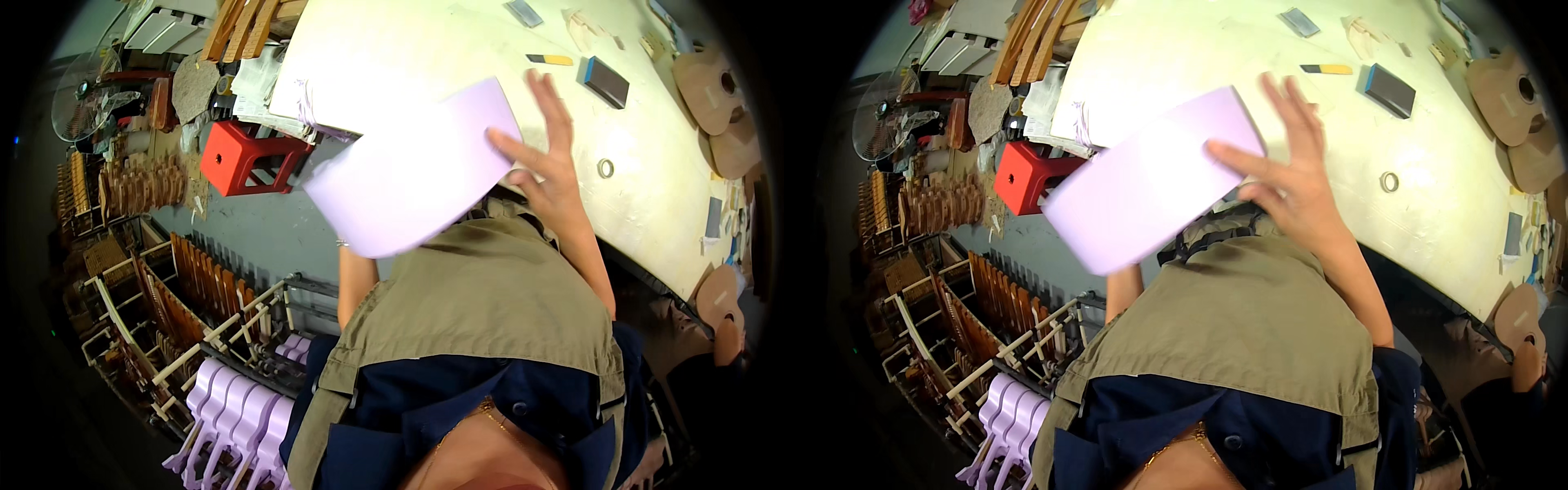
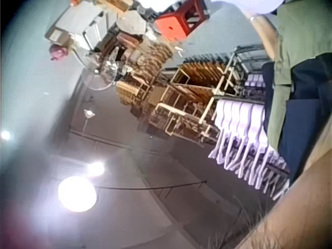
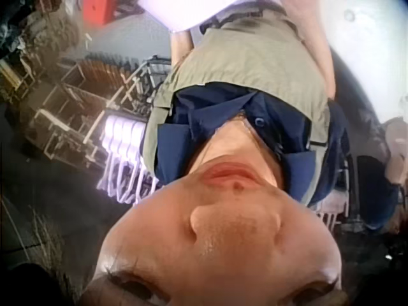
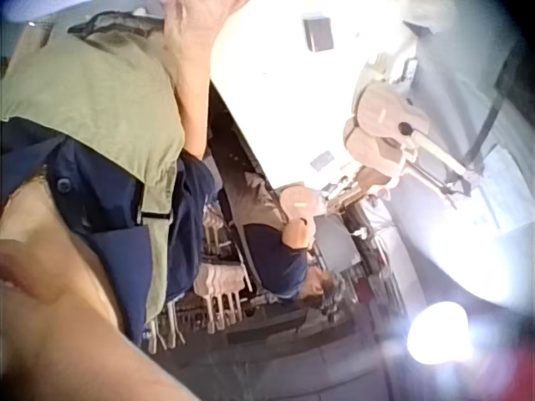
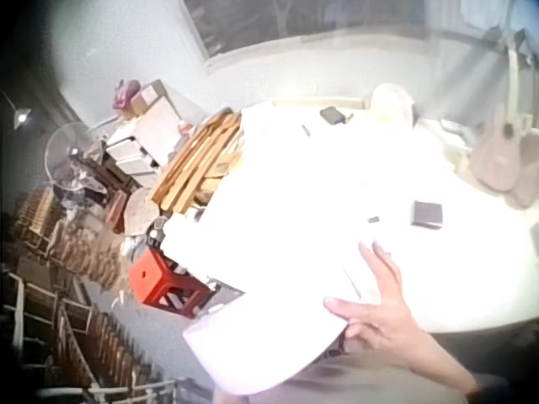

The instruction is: The person retrieves purple guitar bodies from a rack, sands the edges with a sanding block, and applies small circular stickers to the sound holes. The person then places the finished bodies back onto the rack. The process is repeated for multiple guitar bodies.

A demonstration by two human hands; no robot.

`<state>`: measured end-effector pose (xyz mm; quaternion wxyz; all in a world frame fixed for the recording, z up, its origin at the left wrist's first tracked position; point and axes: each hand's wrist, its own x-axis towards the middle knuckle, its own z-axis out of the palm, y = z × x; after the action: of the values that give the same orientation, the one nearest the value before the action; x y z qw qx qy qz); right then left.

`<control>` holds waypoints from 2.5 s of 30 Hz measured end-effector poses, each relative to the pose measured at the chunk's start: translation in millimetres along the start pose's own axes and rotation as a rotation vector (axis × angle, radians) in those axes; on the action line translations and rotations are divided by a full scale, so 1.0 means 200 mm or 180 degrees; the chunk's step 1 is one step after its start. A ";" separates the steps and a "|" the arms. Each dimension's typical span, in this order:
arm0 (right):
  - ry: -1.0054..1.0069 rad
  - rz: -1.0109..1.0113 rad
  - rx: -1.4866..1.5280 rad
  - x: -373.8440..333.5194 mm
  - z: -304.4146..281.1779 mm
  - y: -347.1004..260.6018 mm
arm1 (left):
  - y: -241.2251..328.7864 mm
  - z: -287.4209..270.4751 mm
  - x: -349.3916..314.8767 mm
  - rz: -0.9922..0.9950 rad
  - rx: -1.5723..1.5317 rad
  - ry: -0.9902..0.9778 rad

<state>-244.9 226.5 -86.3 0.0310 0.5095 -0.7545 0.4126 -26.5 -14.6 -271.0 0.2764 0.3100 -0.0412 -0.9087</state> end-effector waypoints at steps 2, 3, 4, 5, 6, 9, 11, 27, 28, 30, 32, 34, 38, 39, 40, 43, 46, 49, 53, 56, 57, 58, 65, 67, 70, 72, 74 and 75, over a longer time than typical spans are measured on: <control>0.0152 0.0361 0.0368 -0.01 -0.04 0.05 | 0.08 0.06 0.00 0.0147 0.0340 -0.0008; 0.0101 0.0603 0.0802 -0.04 -0.03 0.09 | 0.11 0.15 -0.03 0.0215 0.0623 -0.0052; 0.0067 0.0852 0.1224 -0.08 0.01 0.15 | 0.14 0.25 -0.05 0.0271 0.0909 -0.0100; -0.0021 0.0942 0.1928 -0.12 0.04 0.20 | 0.21 0.27 -0.02 0.0473 0.0469 0.0024; -0.0009 0.1282 0.2612 -0.12 0.06 0.17 | 0.19 0.37 -0.03 0.0763 0.0381 0.0135; 0.0343 0.1296 0.2762 -0.22 0.21 0.31 | 0.10 0.69 -0.14 0.1696 0.0776 -0.0091; 0.0260 0.1095 0.1704 -0.26 0.30 0.42 | 0.08 0.78 -0.19 0.2018 0.1160 -0.0358; 0.0135 0.1341 -0.0503 -0.16 0.02 0.21 | -0.22 1.16 -0.34 0.2687 0.3487 -0.1890; 0.0080 0.1269 -0.0638 -0.14 0.02 0.19 | -0.25 1.20 -0.34 0.2660 0.3616 -0.2174; -0.0043 0.1156 -0.0955 -0.11 0.02 0.15 | -0.31 1.26 -0.34 0.2496 0.3424 -0.2461; -0.0003 0.1127 -0.0710 -0.09 0.02 0.13 | -0.35 1.30 -0.33 0.2342 0.3309 -0.2671; 0.0073 0.1042 -0.0405 -0.07 -0.01 0.12 | -0.38 1.33 -0.33 0.2201 0.3275 -0.2802; -0.0062 0.1013 -0.0910 -0.11 -0.01 0.22 | -0.30 1.35 -0.27 0.2098 0.3905 -0.3033; -0.0137 0.1217 -0.1183 -0.11 -0.02 0.25 | -0.25 1.36 -0.24 0.1923 0.3887 -0.2971; -0.0214 0.1422 -0.1453 -0.11 -0.03 0.28 | -0.19 1.36 -0.21 0.1750 0.3870 -0.2908; 0.0395 0.1939 -0.0373 -0.23 -0.02 0.45 | -0.05 1.31 -0.15 0.1683 0.3086 -0.1818; 0.0647 0.2479 0.1685 -0.38 0.09 0.54 | 0.07 1.20 -0.10 0.1517 0.2793 -0.0790; 0.0157 0.2923 0.2881 -0.37 0.16 0.42 | 0.09 1.05 -0.05 0.1421 0.2525 -0.0135; 0.0337 0.2841 0.3306 -0.35 0.17 0.33 | 0.08 0.93 -0.05 0.1238 0.2454 0.0083; 0.0315 0.2973 0.3508 -0.38 0.13 0.31 | 0.07 0.94 -0.07 0.1198 0.2594 -0.0035; 0.0371 0.3003 0.3540 -0.39 0.13 0.31 | 0.07 0.96 -0.09 0.1195 0.2657 -0.0078; 0.0428 0.3033 0.3571 -0.40 0.12 0.31 | 0.05 0.98 -0.10 0.1224 0.2670 -0.0120; 0.0950 0.2749 0.4320 -0.55 0.21 0.42 | -0.15 1.27 -0.26 0.1728 0.2911 -0.1019; 0.1293 0.2722 0.4545 -0.58 0.19 0.39 | -0.23 1.38 -0.31 0.1745 0.2937 -0.1531; 0.0905 0.2741 0.4562 -0.74 0.24 0.50 | -0.38 1.52 -0.35 0.1581 0.2844 -0.2498; 0.1105 0.2904 0.4768 -0.76 0.25 0.45 | -0.46 1.58 -0.35 0.1370 0.3194 -0.2976; 0.1291 0.2658 0.5047 -0.76 0.25 0.40 | -0.58 1.66 -0.41 0.1238 0.3225 -0.3248; 0.1384 0.2556 0.5154 -0.77 0.26 0.39 | -0.63 1.69 -0.42 0.1157 0.3340 -0.3355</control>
<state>-213.2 318.4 -238.9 -0.3384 -0.0120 -0.3340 0.8796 -228.5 103.1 15.0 0.1819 -0.0855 -0.6442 -0.7380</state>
